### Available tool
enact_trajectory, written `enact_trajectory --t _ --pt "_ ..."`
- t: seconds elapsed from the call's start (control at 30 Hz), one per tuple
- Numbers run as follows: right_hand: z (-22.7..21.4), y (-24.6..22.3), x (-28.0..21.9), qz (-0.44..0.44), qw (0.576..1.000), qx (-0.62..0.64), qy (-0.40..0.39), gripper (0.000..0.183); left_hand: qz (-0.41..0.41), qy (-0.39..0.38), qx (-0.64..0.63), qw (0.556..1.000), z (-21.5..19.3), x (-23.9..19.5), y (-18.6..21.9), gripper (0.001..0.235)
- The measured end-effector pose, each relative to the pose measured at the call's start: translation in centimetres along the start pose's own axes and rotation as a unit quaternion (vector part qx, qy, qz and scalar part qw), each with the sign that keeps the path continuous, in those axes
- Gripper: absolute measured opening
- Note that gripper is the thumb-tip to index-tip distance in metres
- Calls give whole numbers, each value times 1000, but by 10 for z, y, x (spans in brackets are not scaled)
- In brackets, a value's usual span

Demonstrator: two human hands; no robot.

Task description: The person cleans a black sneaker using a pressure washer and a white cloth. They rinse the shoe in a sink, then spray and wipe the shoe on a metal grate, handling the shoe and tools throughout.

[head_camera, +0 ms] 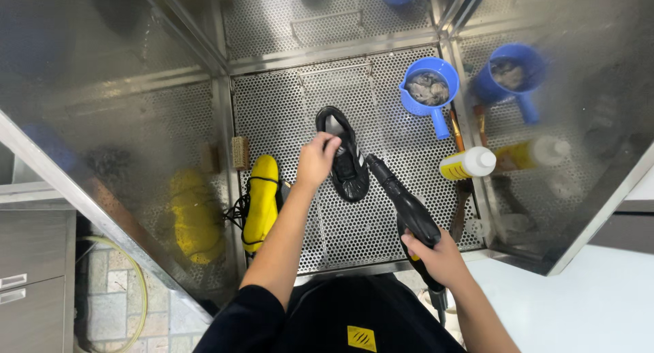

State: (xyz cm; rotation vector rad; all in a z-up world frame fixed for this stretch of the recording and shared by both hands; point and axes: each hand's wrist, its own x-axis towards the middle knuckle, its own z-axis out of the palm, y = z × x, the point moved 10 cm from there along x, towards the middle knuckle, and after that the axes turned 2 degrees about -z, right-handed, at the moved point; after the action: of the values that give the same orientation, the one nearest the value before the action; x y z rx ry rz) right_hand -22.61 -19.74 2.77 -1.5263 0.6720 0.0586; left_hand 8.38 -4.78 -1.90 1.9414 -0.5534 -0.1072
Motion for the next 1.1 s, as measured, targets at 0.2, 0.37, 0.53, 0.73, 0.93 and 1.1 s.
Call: enact_trajectory --t 0.2,0.37,0.53,0.73,0.93,1.1 --pt "4 -7 -13 25 1000 -14 -5 16 -327 -118 -329 878 46 4 -109 27" --pt "3 -7 -17 14 1000 -18 -10 24 -336 -135 -395 844 51 1 -104 28" --pt "9 -10 -11 43 999 -20 12 20 -363 -119 -363 850 55 -4 -117 35" --pt "19 -17 -8 41 998 -42 -1 23 -382 -111 -349 848 57 -9 -122 38" --pt "22 -19 -6 47 996 -77 2 23 -377 -117 -355 848 52 -9 -112 41" --pt "25 -23 -5 45 995 -84 3 22 -376 -114 -366 843 53 -10 -116 42"
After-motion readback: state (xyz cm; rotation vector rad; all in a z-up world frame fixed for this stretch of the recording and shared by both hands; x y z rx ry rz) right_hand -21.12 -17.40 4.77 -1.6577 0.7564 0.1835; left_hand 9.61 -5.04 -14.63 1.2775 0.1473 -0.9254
